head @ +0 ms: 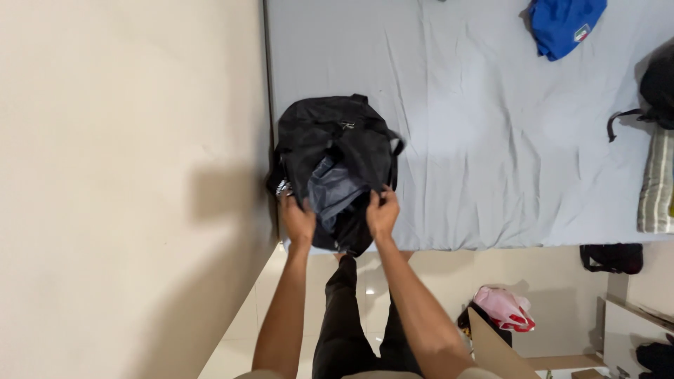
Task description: The person picks up folded clothes from a bed, including a white shirt, a red shirt, and a dark garment, and places them into a closet. The person also places a black drawstring bag and a blue jacket into the closet. The person moves between the bed and the closet multiple times to store the items.
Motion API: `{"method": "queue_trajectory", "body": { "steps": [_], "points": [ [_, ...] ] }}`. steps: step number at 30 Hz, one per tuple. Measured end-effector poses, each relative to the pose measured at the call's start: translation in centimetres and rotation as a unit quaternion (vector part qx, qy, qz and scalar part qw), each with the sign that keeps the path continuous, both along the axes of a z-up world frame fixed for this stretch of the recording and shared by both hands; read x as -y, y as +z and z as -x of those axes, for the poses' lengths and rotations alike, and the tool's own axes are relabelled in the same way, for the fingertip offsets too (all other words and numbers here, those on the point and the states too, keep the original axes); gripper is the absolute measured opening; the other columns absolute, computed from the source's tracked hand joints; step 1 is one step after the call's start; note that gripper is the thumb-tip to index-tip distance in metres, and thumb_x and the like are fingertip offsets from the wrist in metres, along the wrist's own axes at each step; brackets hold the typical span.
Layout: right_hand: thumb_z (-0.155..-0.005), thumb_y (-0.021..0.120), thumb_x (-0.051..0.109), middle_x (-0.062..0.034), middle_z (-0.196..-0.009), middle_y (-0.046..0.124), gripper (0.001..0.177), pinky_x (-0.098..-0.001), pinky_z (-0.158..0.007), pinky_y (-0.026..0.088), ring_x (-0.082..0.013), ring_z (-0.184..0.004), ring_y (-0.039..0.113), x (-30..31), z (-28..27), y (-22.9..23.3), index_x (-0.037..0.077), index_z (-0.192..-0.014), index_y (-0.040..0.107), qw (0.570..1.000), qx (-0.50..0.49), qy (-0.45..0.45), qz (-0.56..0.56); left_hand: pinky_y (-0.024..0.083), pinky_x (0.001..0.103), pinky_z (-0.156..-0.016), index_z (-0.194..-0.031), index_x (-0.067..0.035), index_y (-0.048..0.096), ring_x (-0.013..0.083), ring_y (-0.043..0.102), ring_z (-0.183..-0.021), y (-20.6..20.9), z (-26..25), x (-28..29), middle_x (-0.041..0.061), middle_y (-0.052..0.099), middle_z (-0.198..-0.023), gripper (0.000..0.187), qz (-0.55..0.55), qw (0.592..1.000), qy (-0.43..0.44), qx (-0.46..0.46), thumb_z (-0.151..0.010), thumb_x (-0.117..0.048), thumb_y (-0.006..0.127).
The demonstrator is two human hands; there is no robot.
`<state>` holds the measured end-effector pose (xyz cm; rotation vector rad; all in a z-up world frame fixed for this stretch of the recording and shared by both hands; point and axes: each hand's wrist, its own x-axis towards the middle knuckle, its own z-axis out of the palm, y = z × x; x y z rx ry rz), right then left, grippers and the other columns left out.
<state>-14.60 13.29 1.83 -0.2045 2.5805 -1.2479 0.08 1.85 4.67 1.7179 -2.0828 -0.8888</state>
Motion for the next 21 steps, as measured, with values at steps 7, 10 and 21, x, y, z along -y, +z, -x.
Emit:
{"method": "queue_trajectory", "body": {
  "steps": [7, 10, 21],
  "points": [
    [-0.09, 0.054, 0.017, -0.0186, -0.086, 0.064, 0.026, -0.0329, -0.063, 0.047, -0.0235, -0.069, 0.057, -1.4, 5.0, 8.6, -0.007, -0.097, 0.06, 0.998, 0.047, 0.007, 0.05, 0.038, 0.037, -0.098, -0.117, 0.001, 0.05, 0.037, 0.046, -0.117, 12.8, 2.9, -0.4, 0.02, 0.045, -0.133, 0.037, 0.083, 0.994, -0.017, -0.07, -0.08, -0.003, 0.054],
    [-0.097, 0.051, 0.024, -0.0243, -0.084, 0.064, 0.035, -0.0375, -0.068, 0.047, -0.0308, -0.074, 0.058, -3.2, 6.8, 5.5, -0.01, -0.096, 0.061, 0.993, 0.093, 0.037, -0.066, 0.035, 0.039, -0.099, -0.122, -0.001, 0.05, 0.0389, 0.041, -0.12, 10.7, 3.2, -1.0, 0.023, 0.04, -0.135, 0.049, 0.096, 0.992, -0.063, -0.053, -0.073, 0.002, 0.051],
    [-0.092, 0.036, 0.034, -0.0197, -0.141, 0.02, 0.049, -0.0342, -0.104, 0.02, -0.0299, -0.129, 0.024, -2.7, -1.7, -5.6, 0.002, -0.128, 0.046, 0.941, 0.291, 0.169, 0.031, 0.019, 0.044, -0.106, -0.133, -0.019, 0.042, 0.0349, 0.015, -0.131, 7.0, 7.0, -3.0, 0.015, 0.022, -0.145, 0.065, -0.223, 0.941, -0.248, 0.065, -0.073, -0.024, 0.067]
  ]
}}
